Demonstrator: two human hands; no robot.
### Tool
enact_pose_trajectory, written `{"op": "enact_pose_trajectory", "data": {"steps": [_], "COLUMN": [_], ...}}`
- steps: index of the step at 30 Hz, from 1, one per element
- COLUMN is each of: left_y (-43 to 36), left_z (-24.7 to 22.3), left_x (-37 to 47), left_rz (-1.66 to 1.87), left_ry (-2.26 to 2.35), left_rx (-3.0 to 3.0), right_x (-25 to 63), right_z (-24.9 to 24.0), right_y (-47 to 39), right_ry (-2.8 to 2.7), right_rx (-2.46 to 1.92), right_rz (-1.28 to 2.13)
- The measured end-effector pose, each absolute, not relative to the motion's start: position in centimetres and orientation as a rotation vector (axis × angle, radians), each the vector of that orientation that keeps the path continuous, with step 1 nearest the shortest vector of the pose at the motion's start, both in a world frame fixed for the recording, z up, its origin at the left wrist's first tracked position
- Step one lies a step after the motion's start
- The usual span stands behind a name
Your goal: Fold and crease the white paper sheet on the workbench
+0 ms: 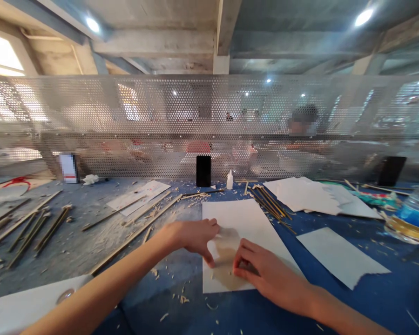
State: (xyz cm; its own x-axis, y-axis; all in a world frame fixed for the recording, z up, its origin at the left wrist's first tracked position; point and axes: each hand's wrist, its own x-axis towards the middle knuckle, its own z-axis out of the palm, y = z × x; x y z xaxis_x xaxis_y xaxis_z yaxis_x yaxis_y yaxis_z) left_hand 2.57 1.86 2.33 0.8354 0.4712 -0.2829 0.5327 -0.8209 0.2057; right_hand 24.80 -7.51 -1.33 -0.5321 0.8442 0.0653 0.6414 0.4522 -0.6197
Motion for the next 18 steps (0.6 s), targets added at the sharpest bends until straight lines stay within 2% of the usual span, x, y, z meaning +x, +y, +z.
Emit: {"op": "enact_pose_trajectory", "data": {"steps": [18], "left_y": [1.43], "left_z": [3.05], "left_x": [2.84], "left_rz": [-0.388], "left_ry": [0.806], "left_rx": [2.740], "right_x": [24.79], "right_z": [-0.73], "right_y": [-7.50], "right_ry": [-2.383], "right_rx": [-1.347], "right_rz": [0.663]}}
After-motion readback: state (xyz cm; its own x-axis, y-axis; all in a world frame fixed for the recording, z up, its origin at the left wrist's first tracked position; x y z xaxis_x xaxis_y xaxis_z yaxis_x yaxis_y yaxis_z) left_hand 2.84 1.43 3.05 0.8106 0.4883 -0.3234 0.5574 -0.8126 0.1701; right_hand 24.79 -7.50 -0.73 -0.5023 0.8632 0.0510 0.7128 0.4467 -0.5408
